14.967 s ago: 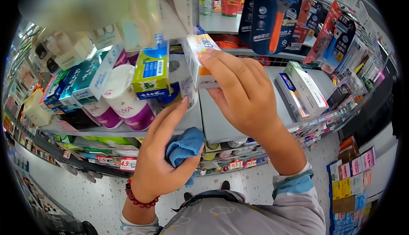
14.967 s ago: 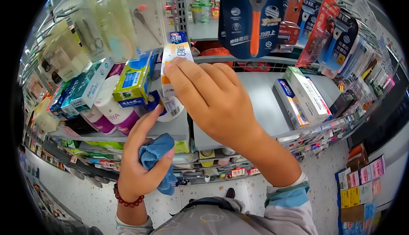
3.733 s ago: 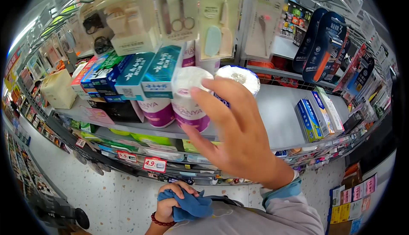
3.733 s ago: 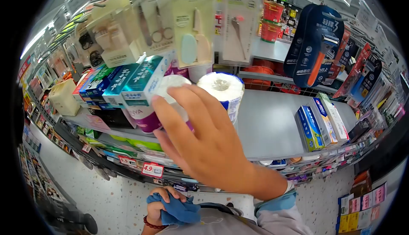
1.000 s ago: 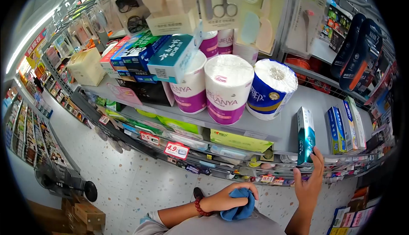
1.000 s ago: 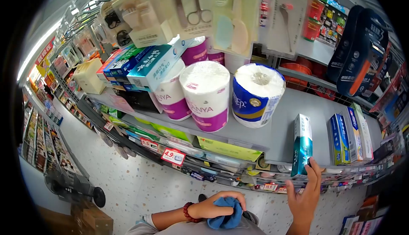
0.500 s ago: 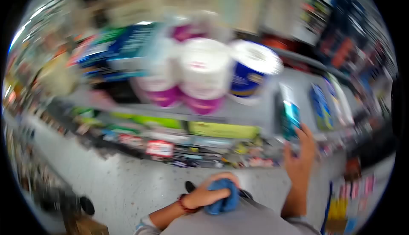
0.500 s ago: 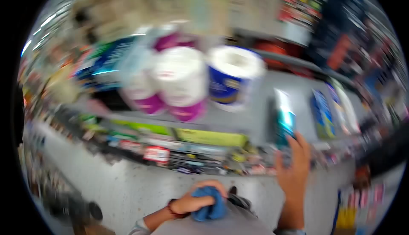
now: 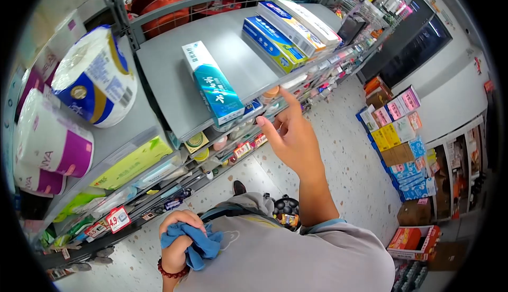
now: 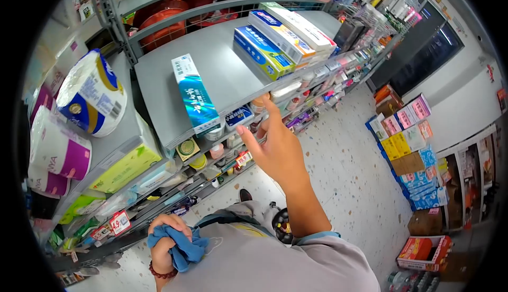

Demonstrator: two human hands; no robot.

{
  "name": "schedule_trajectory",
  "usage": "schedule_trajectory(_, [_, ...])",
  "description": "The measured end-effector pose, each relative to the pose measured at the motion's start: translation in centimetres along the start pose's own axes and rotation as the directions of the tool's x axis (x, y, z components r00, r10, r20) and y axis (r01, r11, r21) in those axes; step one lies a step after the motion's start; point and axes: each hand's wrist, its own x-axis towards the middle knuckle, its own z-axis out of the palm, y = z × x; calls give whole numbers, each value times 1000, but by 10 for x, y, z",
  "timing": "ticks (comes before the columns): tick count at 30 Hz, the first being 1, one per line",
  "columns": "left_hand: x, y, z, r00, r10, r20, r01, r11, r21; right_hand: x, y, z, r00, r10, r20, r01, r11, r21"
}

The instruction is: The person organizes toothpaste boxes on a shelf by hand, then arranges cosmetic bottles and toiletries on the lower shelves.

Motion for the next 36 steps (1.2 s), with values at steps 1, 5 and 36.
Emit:
schedule_trajectory(1, [1,0,-1,1000,-10,16,11,1000,-26,-1,9,4,999,-46,-17,46,999,-26])
schedule_trajectory(5, [6,2,6,998,-50,31,51,999,-6,-5,-3,5,998,-64,12,64,998,0])
schedule_trajectory(36, [19,-5,22,990,-129,55,129,992,0,105,-26,30,717,-695,56,655,644,-396])
